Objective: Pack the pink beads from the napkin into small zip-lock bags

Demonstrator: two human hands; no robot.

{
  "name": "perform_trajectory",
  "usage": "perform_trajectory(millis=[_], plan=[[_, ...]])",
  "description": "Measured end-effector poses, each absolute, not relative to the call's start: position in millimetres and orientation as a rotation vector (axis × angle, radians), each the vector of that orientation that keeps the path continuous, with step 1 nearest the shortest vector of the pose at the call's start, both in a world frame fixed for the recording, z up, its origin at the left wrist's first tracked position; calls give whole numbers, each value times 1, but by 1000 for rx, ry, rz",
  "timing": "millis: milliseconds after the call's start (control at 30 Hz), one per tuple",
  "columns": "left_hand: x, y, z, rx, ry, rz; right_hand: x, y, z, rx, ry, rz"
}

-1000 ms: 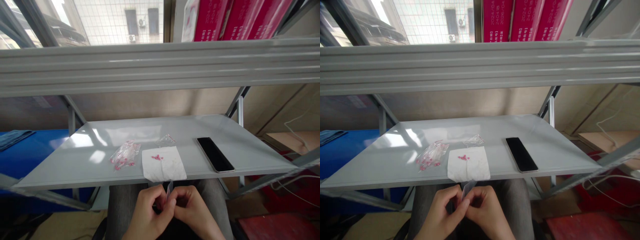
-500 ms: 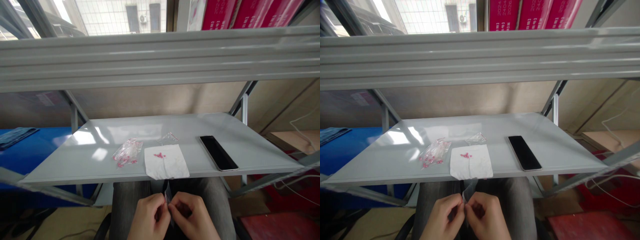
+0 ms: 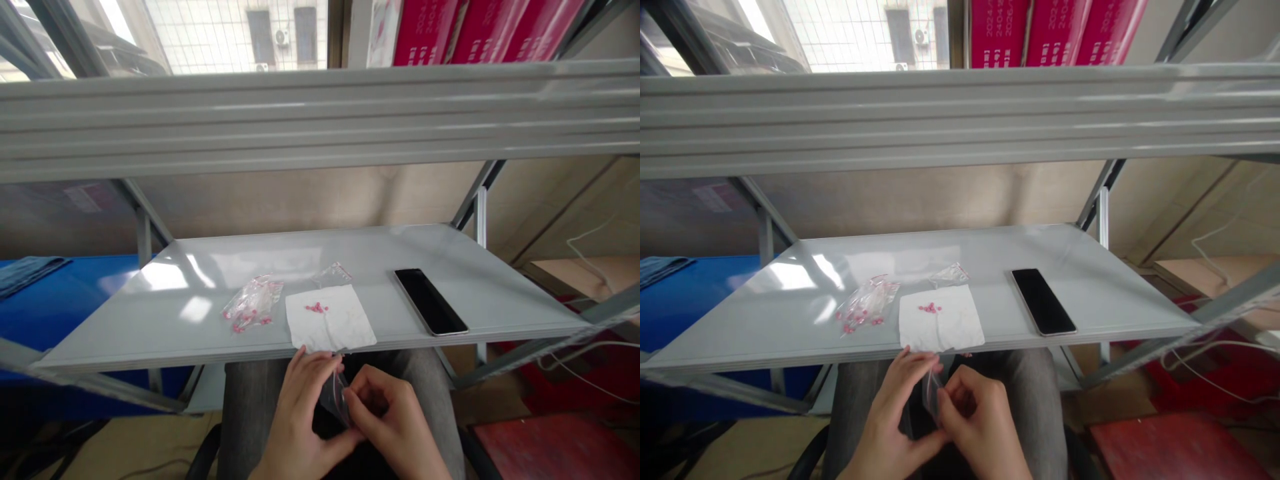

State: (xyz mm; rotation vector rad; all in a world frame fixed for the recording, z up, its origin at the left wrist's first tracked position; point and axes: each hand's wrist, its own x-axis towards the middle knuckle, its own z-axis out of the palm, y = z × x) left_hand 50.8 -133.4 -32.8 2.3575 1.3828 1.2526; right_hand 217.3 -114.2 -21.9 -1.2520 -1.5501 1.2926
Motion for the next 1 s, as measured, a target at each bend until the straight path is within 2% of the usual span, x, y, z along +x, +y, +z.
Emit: perform_trajectory(millis=[300, 667, 733, 833, 900, 1000], plan=[[58, -129, -30, 2452, 1339, 1345, 218, -113, -17, -1291, -1437, 1317], [49, -137, -16, 1938, 1279, 1483, 217, -109, -2, -1177, -1472, 1343], [43, -136, -13, 1728, 1216, 1498, 220, -96, 1, -1186, -1492, 1271], [36, -127, -8, 1509, 1184, 1625, 218, -63, -1, -1246, -1635, 978], [33, -119, -4, 1475, 1202, 1735, 212, -37, -6, -1281, -1793, 754], [33, -106, -6, 1467, 1145, 1723, 197, -3, -16, -1293, -1879, 635]])
